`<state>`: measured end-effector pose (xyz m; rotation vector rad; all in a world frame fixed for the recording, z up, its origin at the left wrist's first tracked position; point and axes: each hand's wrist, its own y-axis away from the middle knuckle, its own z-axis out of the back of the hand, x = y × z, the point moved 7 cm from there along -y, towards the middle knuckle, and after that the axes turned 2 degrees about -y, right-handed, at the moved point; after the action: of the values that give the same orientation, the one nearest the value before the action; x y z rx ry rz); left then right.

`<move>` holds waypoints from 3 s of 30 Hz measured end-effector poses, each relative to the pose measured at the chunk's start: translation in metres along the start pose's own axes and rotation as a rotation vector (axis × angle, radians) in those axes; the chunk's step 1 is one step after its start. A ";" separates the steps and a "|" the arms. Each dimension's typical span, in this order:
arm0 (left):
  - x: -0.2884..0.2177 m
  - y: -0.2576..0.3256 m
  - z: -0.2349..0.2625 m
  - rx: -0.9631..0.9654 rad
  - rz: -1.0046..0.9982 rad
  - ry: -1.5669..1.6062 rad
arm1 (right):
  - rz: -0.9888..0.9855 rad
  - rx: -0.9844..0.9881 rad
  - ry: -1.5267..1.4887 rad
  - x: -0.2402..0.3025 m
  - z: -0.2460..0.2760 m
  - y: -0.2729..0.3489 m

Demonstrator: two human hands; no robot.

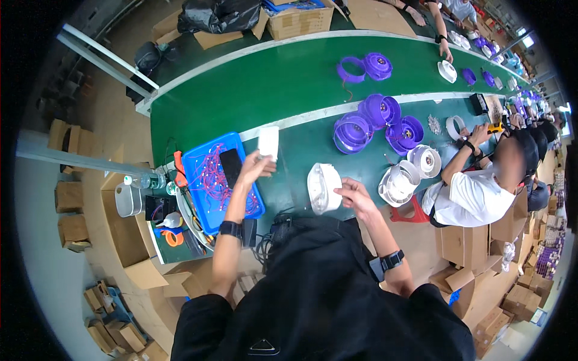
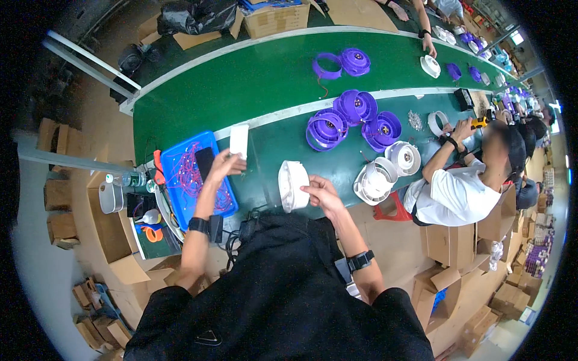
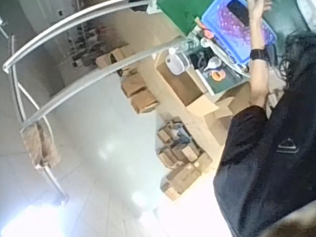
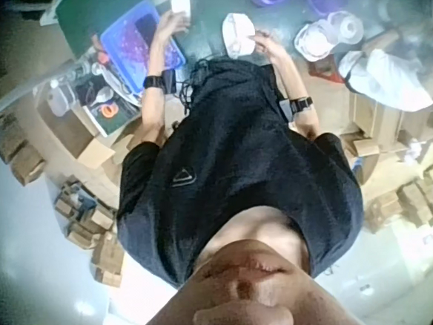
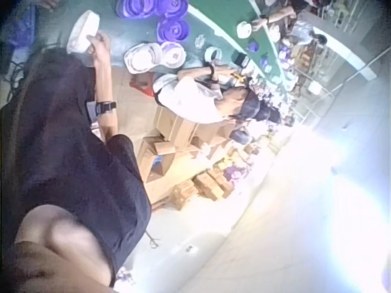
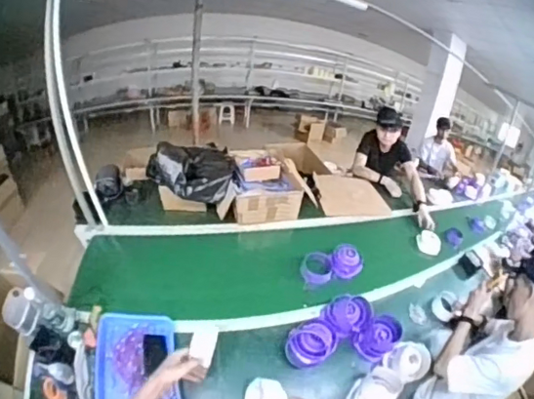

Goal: The person assembles small electronic devices by hand at a green assembly table. They pick up purple and white plastic components, insert wires, and fit the parts together. The person also moves finished units to a cardboard box and handles a large box of blue items.

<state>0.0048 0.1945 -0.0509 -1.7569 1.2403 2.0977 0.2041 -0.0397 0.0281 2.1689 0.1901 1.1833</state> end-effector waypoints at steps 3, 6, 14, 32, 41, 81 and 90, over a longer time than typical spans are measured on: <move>-0.009 -0.045 0.038 -0.203 -0.069 -0.102 | 0.039 0.012 0.060 0.000 0.002 -0.001; -0.026 -0.096 0.074 -0.362 -0.083 -0.326 | 0.057 0.008 0.151 0.010 0.000 -0.003; -0.085 -0.110 0.072 -0.591 -0.406 -0.748 | 0.173 -0.088 0.375 0.036 -0.004 -0.025; -0.108 0.031 -0.039 0.295 -0.384 0.304 | 0.324 0.191 0.483 0.075 -0.085 -0.018; -0.182 0.093 -0.050 -0.012 -0.926 -0.195 | 0.475 0.266 0.490 0.085 -0.079 0.004; 0.033 -0.001 -0.001 -0.022 0.156 0.215 | 0.345 0.187 0.591 0.102 -0.007 -0.183; 0.082 -0.024 -0.042 0.205 0.260 0.011 | 0.524 -0.595 0.889 0.090 0.164 0.036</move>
<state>0.0247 0.1510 -0.1326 -1.5954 1.7009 2.0000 0.3807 -0.1083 0.0499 1.0898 -0.3461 2.1163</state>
